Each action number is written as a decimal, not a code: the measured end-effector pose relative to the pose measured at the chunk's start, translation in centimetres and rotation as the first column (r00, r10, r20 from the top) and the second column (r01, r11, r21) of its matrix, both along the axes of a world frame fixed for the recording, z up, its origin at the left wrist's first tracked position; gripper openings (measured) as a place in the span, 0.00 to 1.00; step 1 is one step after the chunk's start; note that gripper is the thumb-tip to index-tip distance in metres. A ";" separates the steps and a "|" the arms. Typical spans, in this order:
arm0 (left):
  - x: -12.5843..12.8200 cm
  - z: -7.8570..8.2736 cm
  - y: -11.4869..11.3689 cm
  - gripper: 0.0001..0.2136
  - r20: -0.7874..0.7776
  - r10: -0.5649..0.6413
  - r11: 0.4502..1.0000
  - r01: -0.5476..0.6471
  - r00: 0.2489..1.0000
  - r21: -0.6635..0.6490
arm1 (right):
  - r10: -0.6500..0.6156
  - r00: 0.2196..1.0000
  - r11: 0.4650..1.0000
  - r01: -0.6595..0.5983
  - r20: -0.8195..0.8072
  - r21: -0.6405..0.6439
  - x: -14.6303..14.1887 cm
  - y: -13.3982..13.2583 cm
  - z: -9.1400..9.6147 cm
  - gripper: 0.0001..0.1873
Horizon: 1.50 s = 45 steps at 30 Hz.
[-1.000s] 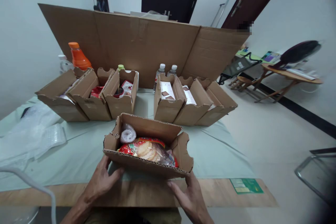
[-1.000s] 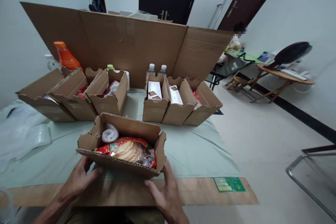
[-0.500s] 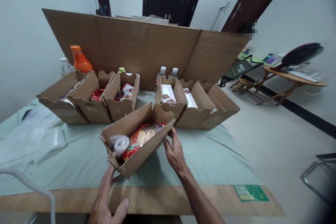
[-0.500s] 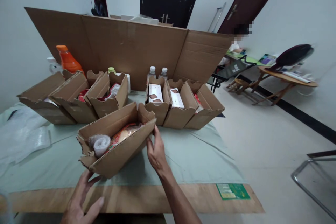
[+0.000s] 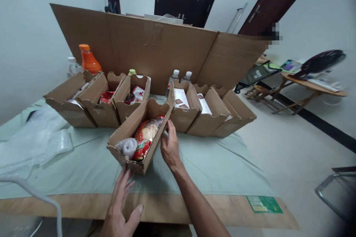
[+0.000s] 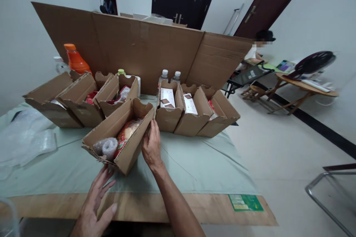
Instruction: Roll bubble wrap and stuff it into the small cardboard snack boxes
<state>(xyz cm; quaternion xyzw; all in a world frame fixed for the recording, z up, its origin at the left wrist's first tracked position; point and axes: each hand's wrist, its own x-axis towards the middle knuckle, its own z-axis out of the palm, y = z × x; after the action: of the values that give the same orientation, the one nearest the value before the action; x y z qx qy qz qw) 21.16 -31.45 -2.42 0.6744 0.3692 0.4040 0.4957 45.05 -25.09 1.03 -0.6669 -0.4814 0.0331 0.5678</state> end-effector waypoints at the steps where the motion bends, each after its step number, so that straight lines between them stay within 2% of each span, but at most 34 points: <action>1: 0.1 0.1 0.0 0.32 -0.002 -0.007 1.000 0.007 1.000 -0.004 | 0.003 1.000 1.000 -0.003 0.002 0.003 0.0 0.1 0.0 0.32; 7: 1.3 0.7 -0.3 0.33 -0.004 -0.067 0.996 0.067 0.998 -0.051 | 0.041 0.999 0.999 -0.041 -0.017 0.020 0.8 -0.1 -0.5 0.30; 15: 2.8 0.3 -0.7 0.32 -0.046 -0.090 0.995 0.088 0.995 -0.036 | 0.040 0.999 0.996 -0.038 -0.023 0.079 0.6 -0.7 -1.6 0.28; 20: 2.7 -0.1 -0.8 0.32 -0.113 -0.077 0.997 0.077 0.991 -0.011 | 0.043 0.997 0.997 -0.047 0.064 0.056 -0.4 -1.3 -2.3 0.32; 25: 2.8 -0.2 -0.8 0.31 -0.120 -0.063 0.998 0.064 0.991 0.003 | 0.065 0.987 0.996 -0.073 0.148 0.048 -0.2 -1.6 -2.1 0.33; 30: 3.8 -0.1 -0.6 0.33 -0.101 -0.180 0.984 0.178 0.978 -0.033 | 0.150 0.989 0.989 -0.150 0.015 0.006 1.4 -1.4 -1.8 0.33; 34: 5.3 0.1 -0.3 0.33 -0.087 -0.223 0.975 0.222 0.971 -0.020 | 0.153 0.987 0.986 -0.149 -0.044 0.077 2.0 -1.3 -1.7 0.32; 38: 7.3 0.7 1.6 0.33 -0.090 -0.226 0.972 0.230 0.970 0.043 | 0.037 0.995 0.993 -0.026 -0.092 0.115 1.9 -1.4 -1.5 0.23; 45: 12.6 2.0 8.5 0.29 -0.121 -0.193 0.974 0.206 0.974 0.099 | -0.081 0.990 0.990 0.094 -0.117 0.107 2.1 -1.5 -1.7 0.17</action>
<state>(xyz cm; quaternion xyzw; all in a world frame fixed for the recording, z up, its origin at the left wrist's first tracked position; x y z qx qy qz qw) 33.75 -22.95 -0.38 0.7560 0.3035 0.3339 0.4742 47.12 -26.60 -0.66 -0.6515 -0.4199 0.0183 0.6316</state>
